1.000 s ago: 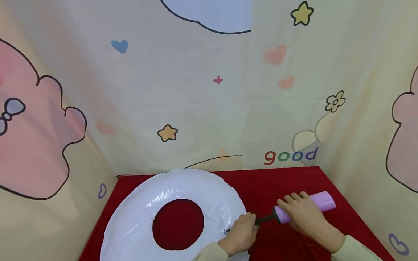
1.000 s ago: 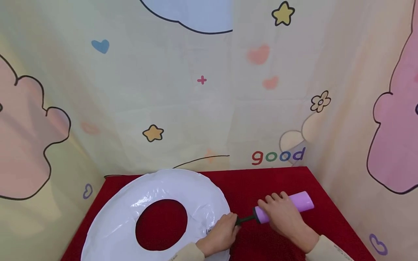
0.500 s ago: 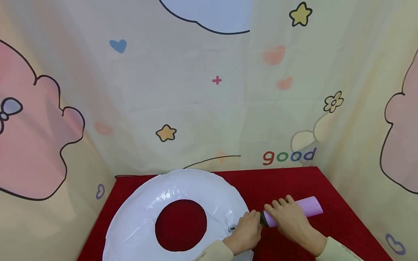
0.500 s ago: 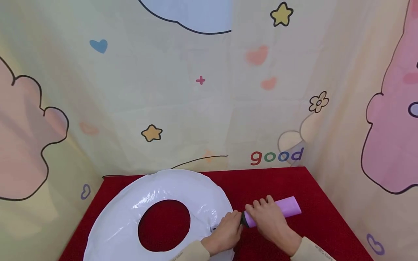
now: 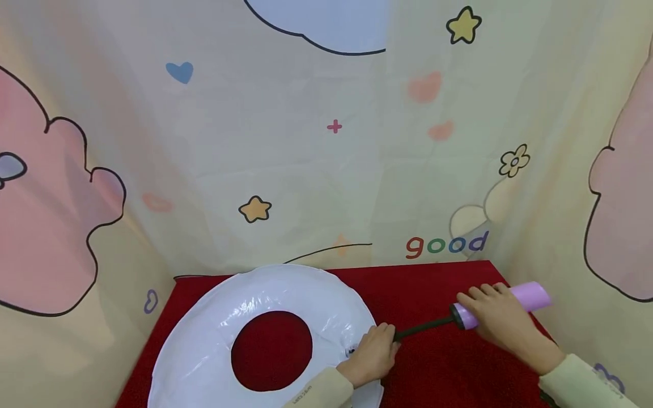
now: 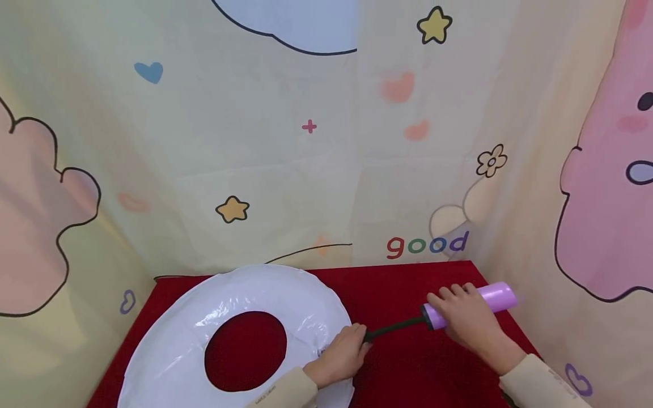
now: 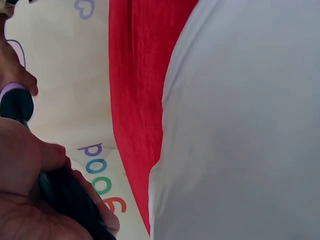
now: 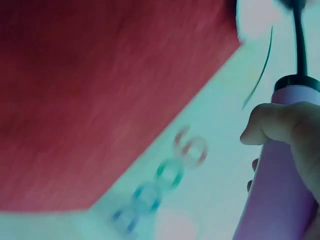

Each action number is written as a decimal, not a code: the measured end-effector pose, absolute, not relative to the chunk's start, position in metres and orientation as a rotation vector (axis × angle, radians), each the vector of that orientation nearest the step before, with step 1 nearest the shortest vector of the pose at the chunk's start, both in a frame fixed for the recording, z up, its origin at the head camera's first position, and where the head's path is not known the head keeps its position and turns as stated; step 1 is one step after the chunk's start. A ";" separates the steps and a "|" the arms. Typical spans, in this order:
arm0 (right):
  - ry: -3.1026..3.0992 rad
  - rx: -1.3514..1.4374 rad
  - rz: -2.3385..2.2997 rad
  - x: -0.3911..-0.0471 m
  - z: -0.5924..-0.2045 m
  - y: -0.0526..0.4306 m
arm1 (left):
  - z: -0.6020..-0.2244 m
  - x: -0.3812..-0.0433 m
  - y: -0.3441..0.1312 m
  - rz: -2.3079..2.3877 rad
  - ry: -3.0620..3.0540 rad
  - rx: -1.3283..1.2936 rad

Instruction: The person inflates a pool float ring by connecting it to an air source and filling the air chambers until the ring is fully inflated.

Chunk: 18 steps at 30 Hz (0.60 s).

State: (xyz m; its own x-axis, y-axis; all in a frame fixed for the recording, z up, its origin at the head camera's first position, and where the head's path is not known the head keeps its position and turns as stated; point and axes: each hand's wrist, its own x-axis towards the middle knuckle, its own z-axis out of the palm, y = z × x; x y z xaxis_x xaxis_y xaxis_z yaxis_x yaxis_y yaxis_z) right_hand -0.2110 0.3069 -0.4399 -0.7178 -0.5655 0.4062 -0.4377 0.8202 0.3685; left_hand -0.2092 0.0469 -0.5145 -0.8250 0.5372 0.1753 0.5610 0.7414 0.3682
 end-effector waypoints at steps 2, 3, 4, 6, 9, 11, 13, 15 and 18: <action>-2.521 0.764 -0.362 -0.208 -0.447 0.288 | -0.515 -0.209 0.052 -0.676 -2.876 -0.922; -2.535 0.771 -0.383 -0.207 -0.450 0.277 | -0.515 -0.209 0.055 -0.698 -2.870 -0.929; -2.546 0.781 -0.396 -0.207 -0.454 0.264 | -0.516 -0.210 0.055 -0.709 -2.867 -0.929; -2.556 0.799 -0.418 -0.208 -0.459 0.240 | -0.516 -0.211 0.053 -0.723 -2.863 -0.912; -2.562 0.795 -0.423 -0.210 -0.461 0.220 | -0.517 -0.212 0.049 -0.700 -2.848 -0.887; -2.566 0.805 -0.410 -0.211 -0.460 0.217 | -0.518 -0.212 0.046 -0.677 -2.824 -0.882; -2.562 0.809 -0.397 -0.210 -0.455 0.223 | -0.518 -0.211 0.043 -0.660 -2.800 -0.898; -2.556 0.816 -0.384 -0.208 -0.450 0.236 | -0.518 -0.210 0.040 -0.676 -2.776 -0.932; -2.537 0.809 -0.365 -0.206 -0.441 0.261 | -0.521 -0.209 0.035 -0.717 -2.784 -0.964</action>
State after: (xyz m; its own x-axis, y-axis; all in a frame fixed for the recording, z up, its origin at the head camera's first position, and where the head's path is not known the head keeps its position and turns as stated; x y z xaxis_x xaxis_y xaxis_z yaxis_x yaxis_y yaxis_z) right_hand -0.2059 0.2609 -0.4405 -0.7268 -0.5990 0.3362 -0.4799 0.7929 0.3755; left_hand -0.2092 0.0348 -0.5208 -0.7923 0.5563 0.2505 0.6081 0.6868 0.3981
